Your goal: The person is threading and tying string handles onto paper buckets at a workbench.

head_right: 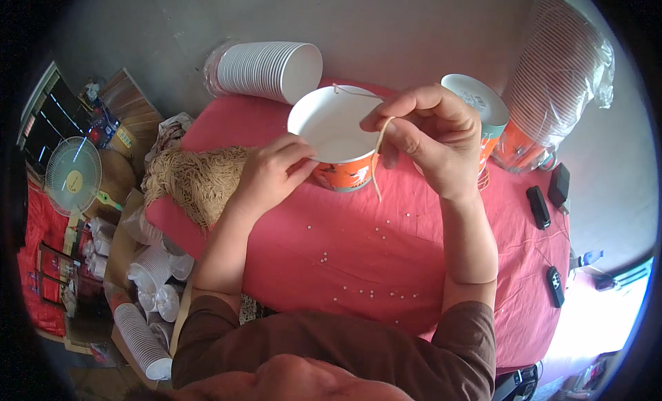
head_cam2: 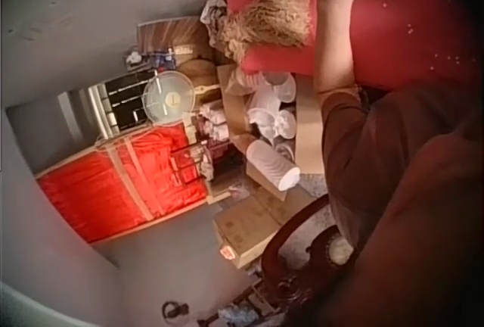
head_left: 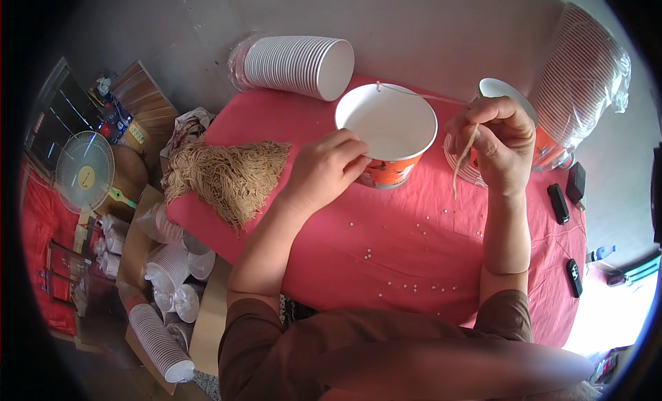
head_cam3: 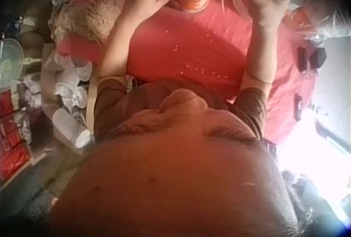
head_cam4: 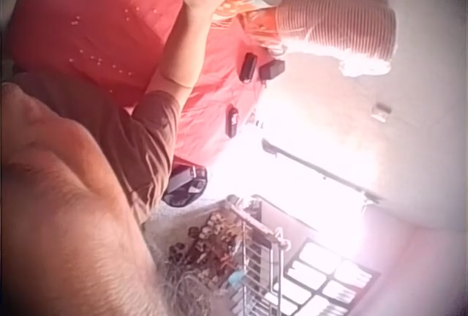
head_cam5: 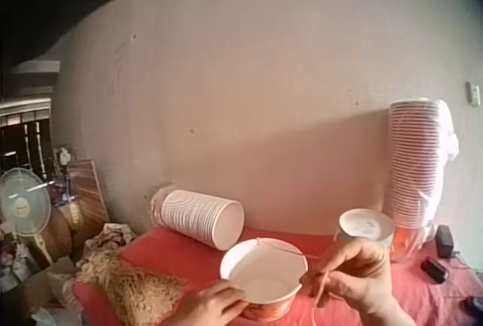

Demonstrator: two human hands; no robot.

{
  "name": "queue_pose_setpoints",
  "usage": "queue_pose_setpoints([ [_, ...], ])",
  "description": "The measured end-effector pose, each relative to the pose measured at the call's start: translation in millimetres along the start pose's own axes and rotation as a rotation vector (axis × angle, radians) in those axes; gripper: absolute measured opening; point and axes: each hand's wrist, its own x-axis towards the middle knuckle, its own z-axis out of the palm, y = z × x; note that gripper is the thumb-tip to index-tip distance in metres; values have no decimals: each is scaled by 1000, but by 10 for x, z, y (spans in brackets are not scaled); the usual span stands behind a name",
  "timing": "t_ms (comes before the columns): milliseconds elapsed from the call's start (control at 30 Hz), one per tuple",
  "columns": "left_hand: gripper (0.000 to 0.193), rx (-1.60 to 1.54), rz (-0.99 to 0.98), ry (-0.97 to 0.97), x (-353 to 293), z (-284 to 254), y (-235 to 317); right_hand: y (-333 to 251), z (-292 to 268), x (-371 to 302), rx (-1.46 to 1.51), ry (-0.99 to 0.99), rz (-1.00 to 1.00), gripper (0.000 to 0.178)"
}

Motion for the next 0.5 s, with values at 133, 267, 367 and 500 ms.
queue_pose_setpoints([
  [133,12,-32,-76,-24,1,-35,-83,-63,-44,17,-101,-36,-39,11],
  [267,13,-39,-65,-13,-17,-9,-138,-134,-19,14,-173,-44,-93,13],
  [367,14,-36,-87,-23,-22,-2,-126,-242,19,7,-188,-85,-91,13],
  [500,15,-40,-135,-54,-43,-10,-122,-319,78,-27,-117,-113,-131,14],
])
